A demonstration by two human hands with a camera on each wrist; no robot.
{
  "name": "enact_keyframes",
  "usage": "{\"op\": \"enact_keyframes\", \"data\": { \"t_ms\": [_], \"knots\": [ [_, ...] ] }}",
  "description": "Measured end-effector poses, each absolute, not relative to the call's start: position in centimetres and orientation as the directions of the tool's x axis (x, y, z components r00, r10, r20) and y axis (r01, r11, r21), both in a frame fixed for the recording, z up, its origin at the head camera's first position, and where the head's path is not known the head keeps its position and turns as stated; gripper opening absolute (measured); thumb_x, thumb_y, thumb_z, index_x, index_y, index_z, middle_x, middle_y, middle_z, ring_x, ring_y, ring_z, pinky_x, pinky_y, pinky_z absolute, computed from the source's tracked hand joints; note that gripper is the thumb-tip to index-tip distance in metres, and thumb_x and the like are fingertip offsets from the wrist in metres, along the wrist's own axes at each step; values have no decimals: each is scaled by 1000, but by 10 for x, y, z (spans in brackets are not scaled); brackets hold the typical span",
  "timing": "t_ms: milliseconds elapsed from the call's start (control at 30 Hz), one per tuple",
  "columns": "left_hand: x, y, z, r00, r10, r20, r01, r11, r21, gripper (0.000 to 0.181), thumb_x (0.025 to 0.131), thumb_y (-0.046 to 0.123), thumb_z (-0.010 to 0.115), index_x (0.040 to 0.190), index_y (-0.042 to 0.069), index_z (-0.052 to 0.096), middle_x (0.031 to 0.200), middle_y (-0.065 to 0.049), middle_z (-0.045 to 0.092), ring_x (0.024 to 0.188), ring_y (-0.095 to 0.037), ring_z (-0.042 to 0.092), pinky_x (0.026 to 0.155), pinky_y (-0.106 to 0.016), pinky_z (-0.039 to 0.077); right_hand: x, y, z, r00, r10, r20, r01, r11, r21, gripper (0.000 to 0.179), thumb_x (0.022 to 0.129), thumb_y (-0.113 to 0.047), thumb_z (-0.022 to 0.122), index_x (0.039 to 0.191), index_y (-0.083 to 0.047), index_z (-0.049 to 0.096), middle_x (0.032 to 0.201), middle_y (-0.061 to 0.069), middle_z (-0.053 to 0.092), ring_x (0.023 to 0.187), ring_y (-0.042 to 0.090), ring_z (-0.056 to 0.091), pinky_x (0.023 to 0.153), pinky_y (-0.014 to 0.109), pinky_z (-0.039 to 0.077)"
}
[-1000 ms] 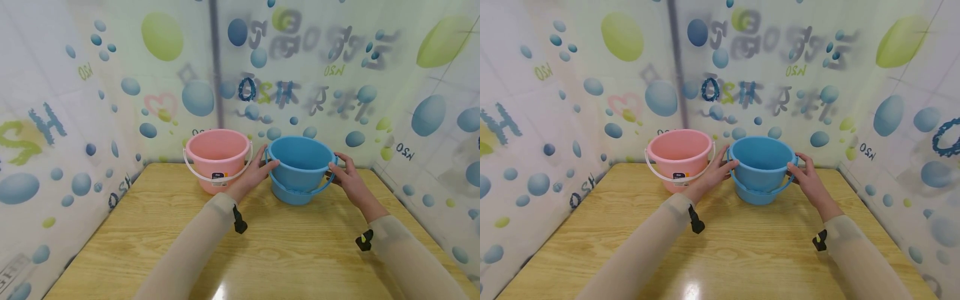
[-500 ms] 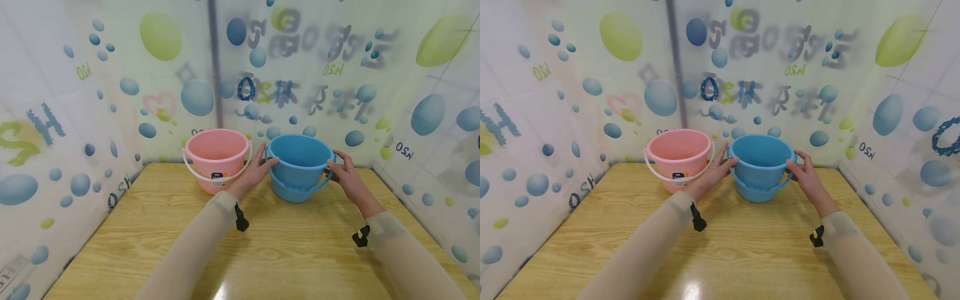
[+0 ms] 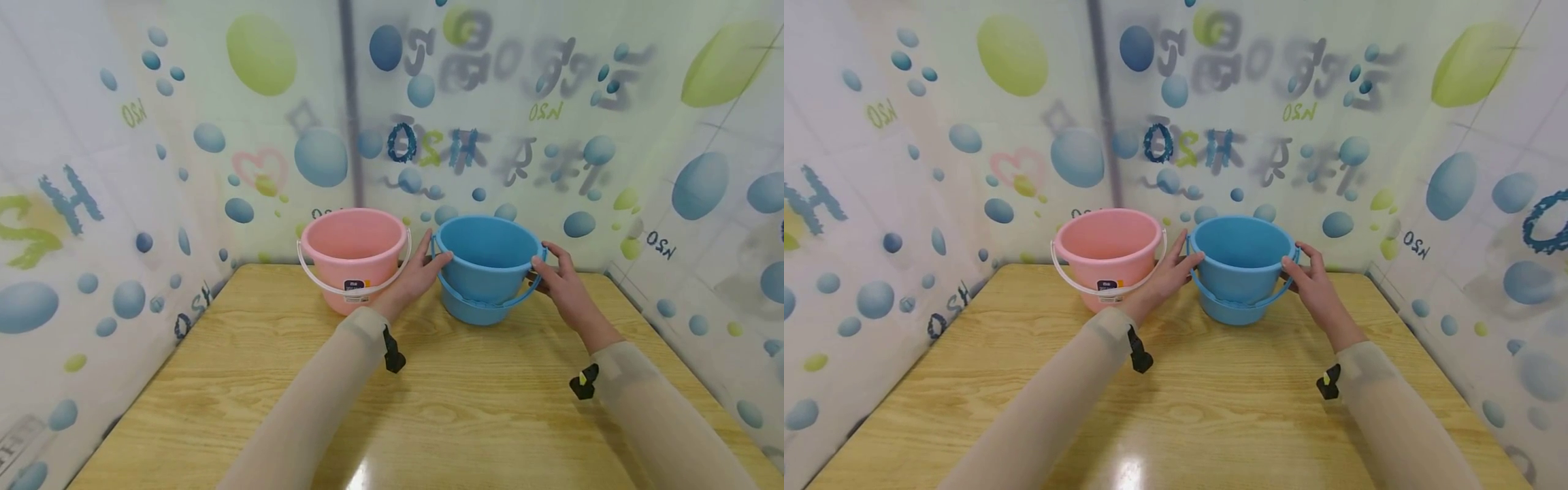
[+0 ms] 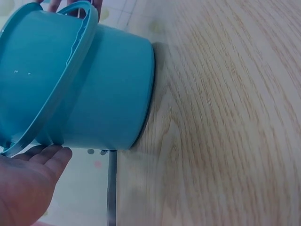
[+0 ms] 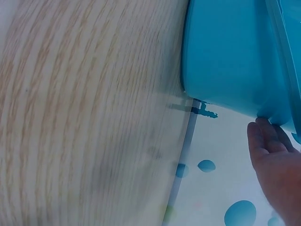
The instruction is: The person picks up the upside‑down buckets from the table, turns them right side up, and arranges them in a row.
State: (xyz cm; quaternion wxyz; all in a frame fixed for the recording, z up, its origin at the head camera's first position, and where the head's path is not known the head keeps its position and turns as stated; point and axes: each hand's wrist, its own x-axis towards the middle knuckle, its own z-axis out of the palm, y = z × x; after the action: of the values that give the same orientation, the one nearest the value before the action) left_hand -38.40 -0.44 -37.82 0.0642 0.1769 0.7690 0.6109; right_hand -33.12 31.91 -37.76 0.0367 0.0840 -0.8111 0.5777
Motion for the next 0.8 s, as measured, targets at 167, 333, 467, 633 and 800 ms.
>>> {"op": "enact_keyframes", "data": {
  "t_ms": [167, 333, 467, 633, 800],
  "knots": [
    [-386, -5, -380, -929, 350, 122, 194, 177, 965, 84, 112, 55, 55, 175, 48, 0, 183, -12, 24, 166, -34, 37, 129, -60, 41, -331, 316, -377, -982, -106, 156, -181, 295, -938, 85, 117, -53, 43, 177, -19, -6, 172, 36, 34, 157, 55, 40, 130, 68, 32],
    [-386, -5, -380, -928, 350, 127, 190, 153, 970, 85, 112, 55, 56, 176, 47, 0, 183, -13, 24, 165, -33, 38, 127, -58, 44, -333, 316, -377, -980, -117, 158, -186, 293, -938, 86, 117, -55, 42, 177, -19, -7, 174, 35, 31, 158, 56, 38, 130, 70, 29],
    [-384, -5, -380, -929, 352, 115, 170, 128, 977, 87, 112, 55, 57, 176, 44, -1, 182, -16, 26, 165, -34, 38, 127, -59, 44, -335, 317, -378, -981, -115, 159, -186, 288, -939, 87, 116, -56, 43, 177, -20, -6, 174, 34, 31, 158, 56, 37, 130, 70, 29],
    [-378, -5, -379, -936, 345, 72, 124, 131, 984, 95, 111, 59, 56, 178, 33, -7, 182, -17, 27, 165, -34, 38, 129, -58, 42, -334, 318, -383, -982, -94, 163, -185, 325, -927, 89, 116, -57, 41, 177, -20, -11, 176, 32, 28, 161, 54, 34, 131, 71, 28],
    [-367, -8, -380, -942, 330, 55, 117, 173, 978, 98, 109, 61, 57, 179, 27, -4, 179, -17, 33, 163, -33, 42, 128, -54, 45, -327, 317, -383, -975, -53, 215, -219, 385, -896, 89, 117, -51, 42, 177, -13, -12, 179, 34, 19, 165, 54, 25, 131, 73, 24]
  ]
}}
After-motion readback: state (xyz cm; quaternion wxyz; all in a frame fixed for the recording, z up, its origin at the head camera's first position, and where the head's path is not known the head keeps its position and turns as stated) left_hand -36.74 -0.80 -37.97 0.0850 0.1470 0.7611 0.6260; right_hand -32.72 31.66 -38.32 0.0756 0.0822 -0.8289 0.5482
